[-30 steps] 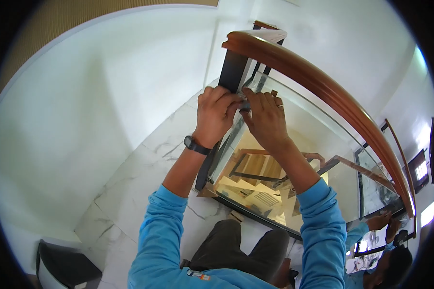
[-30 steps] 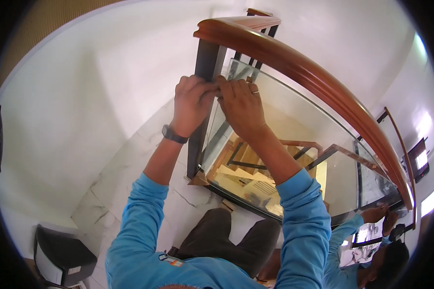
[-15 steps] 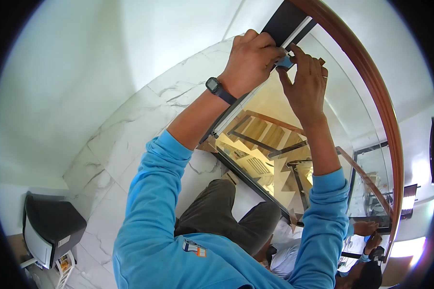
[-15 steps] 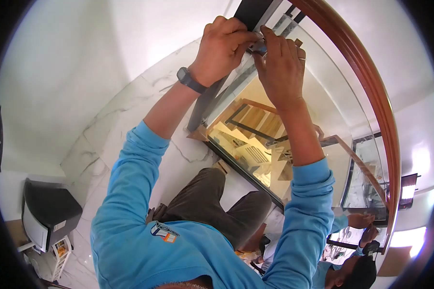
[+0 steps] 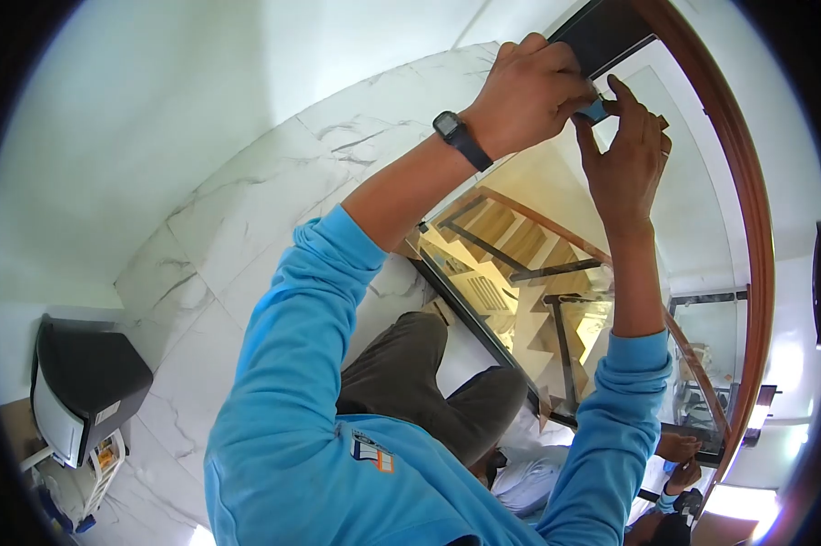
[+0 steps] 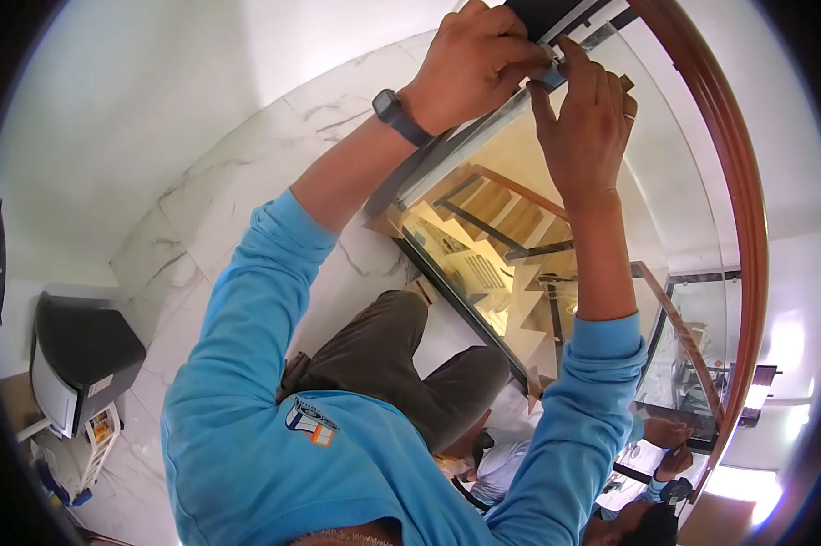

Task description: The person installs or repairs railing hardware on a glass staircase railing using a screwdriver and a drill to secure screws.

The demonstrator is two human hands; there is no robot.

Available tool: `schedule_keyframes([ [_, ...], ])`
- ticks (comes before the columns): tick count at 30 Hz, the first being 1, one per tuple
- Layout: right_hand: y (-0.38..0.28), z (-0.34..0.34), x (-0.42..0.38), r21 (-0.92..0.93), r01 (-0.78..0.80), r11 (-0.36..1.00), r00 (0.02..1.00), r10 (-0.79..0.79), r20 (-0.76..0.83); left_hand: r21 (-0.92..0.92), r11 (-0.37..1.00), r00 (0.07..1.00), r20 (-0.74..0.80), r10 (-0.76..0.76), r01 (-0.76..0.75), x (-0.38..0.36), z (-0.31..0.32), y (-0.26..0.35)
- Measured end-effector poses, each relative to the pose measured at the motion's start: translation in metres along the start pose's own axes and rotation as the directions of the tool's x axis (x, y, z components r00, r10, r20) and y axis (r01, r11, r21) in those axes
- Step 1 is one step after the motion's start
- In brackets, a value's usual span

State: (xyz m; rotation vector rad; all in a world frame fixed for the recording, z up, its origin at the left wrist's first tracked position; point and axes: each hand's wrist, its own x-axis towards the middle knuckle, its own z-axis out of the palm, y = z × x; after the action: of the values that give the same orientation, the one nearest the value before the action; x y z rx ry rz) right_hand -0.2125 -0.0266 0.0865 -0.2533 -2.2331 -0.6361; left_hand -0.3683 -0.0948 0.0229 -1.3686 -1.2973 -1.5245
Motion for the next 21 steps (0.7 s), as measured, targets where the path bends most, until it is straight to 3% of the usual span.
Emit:
schedule_keyframes([
  [8, -0.0001, -0.002, 0.0001, -0.007, -0.017, 1.0, 1.0, 0.017, 0.017, 0.105, 0.993, 0.997, -0.053, 0.061, -0.055, 0.0005, 0.0037, -0.0049],
  [21, 0.0005, -0.0012, 0.0003, 0.004, 0.003, 1.0, 1.0, -0.003, 0.004, -0.011, 1.0, 1.0, 0.015, -0.003, 0.003, 0.0028, 0.0036, -0.0044],
])
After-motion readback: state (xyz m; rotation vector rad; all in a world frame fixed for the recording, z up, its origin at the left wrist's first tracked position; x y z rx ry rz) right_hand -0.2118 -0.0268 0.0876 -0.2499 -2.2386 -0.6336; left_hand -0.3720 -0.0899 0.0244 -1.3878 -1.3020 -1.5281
